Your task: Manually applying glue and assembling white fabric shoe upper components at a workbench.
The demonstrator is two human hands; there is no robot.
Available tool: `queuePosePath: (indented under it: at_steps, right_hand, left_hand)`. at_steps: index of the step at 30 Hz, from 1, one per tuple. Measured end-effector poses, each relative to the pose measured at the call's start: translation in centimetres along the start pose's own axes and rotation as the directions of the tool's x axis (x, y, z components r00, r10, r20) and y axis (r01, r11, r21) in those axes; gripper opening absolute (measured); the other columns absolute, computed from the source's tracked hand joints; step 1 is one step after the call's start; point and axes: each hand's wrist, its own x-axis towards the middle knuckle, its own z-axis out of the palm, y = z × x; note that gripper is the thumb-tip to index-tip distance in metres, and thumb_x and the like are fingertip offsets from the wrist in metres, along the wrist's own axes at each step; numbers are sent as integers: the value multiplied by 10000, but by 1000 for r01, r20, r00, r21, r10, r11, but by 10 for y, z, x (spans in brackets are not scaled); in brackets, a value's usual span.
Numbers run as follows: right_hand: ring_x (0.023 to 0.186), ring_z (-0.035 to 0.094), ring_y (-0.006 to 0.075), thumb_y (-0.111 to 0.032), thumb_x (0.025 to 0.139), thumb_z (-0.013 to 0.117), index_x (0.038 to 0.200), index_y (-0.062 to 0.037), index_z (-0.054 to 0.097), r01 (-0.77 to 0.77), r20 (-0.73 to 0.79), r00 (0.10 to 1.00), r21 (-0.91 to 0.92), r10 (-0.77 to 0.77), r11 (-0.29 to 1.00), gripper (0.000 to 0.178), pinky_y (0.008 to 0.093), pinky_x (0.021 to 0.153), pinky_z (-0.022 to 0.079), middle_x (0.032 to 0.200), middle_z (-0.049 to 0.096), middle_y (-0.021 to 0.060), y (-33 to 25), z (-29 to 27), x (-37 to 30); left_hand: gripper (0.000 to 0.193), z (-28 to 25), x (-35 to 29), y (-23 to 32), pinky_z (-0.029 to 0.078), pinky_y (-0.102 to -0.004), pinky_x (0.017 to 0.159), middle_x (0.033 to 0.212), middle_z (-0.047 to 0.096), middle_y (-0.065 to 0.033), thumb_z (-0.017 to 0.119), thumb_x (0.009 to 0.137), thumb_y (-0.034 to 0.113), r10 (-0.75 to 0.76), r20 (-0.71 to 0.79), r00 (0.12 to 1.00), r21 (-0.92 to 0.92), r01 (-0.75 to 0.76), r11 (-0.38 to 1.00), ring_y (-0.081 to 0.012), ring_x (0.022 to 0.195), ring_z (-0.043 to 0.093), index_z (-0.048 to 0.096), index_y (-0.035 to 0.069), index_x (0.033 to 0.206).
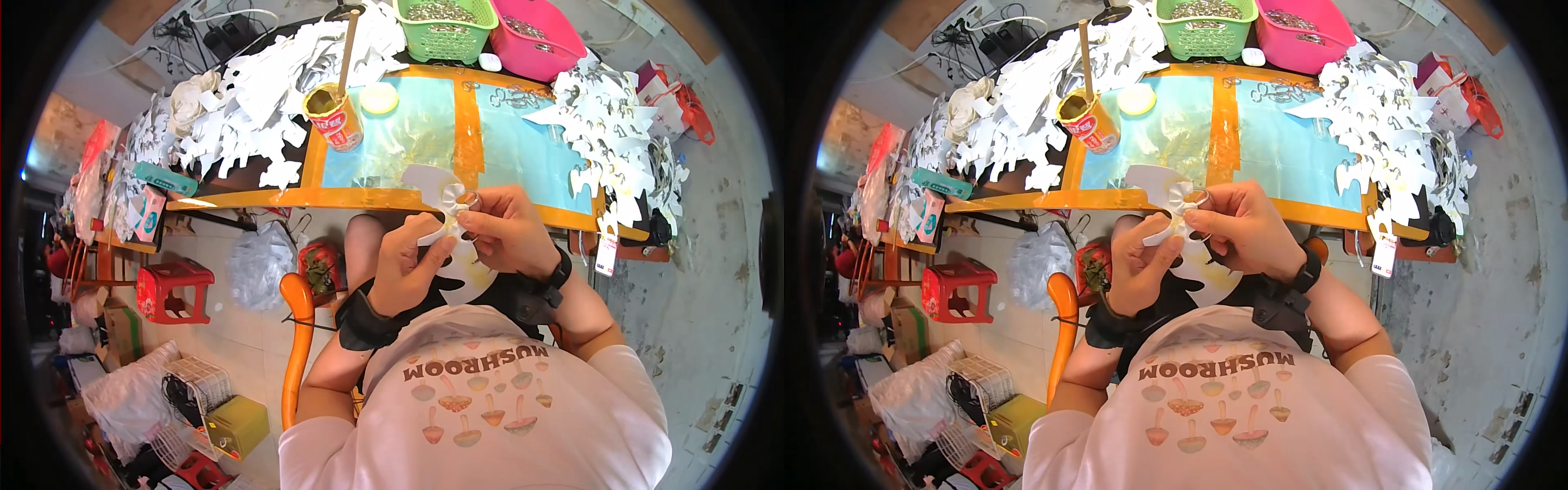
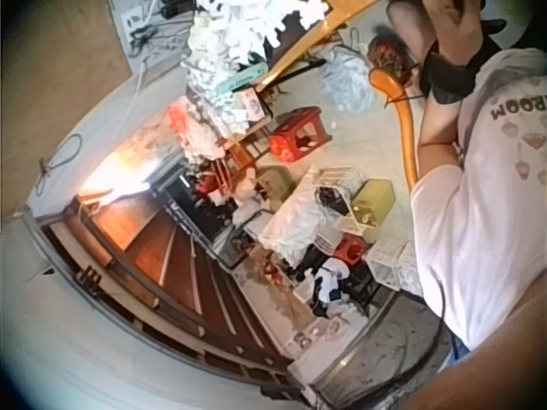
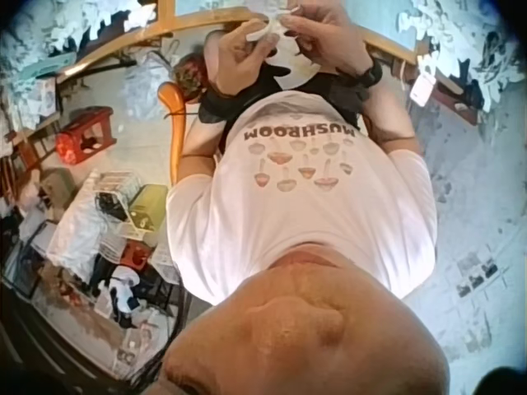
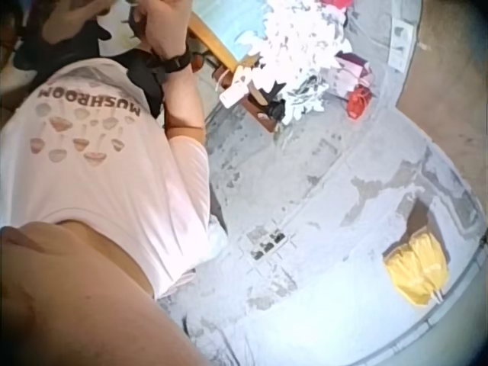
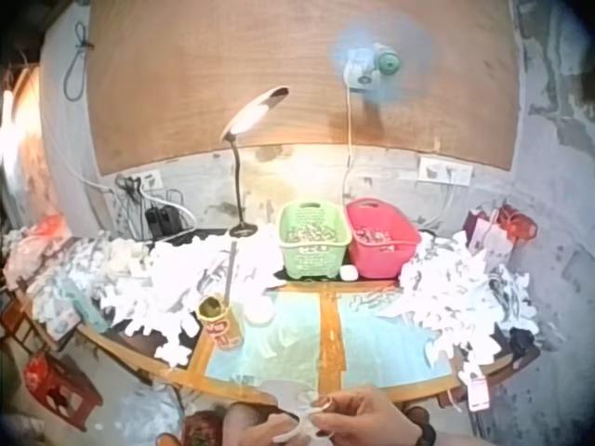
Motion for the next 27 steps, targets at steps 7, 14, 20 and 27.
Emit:
queuePosePath:
  at_steps: [7,14,20,27]
  right_hand:
    - [593,534,42,-186,931,699,948,4,679,32,35,999,-59,-30,998,192,186,560,436,770,625,-10,-2,-5,1]
    - [654,491,8,-160,900,743,988,14,695,271,167,961,-386,-222,882,200,184,586,416,751,619,-22,-2,-11,12]
    - [656,486,5,-113,903,723,975,35,673,347,113,934,-503,-338,792,172,243,516,386,736,629,28,1,4,4]
    - [611,487,58,-198,950,674,917,11,649,177,-83,974,-295,-210,939,213,251,505,388,727,521,-44,20,14,6]
  left_hand:
    - [104,-4,-1,1,415,-230,696,974,583,-44,603,985,46,-175,25,984,-161,177,971,-83,805,504,626,-45,1029]
    - [94,-8,4,11,401,-303,727,773,577,-74,650,937,65,-115,54,992,73,111,991,-165,736,500,643,-28,924]
    - [81,-10,7,21,374,-328,693,737,561,-97,647,918,44,-41,66,997,190,27,981,-205,716,470,627,-16,867]
    - [99,-4,-1,9,378,-250,674,767,562,-6,629,966,80,-129,-40,991,-75,126,989,-104,724,476,632,-12,928]
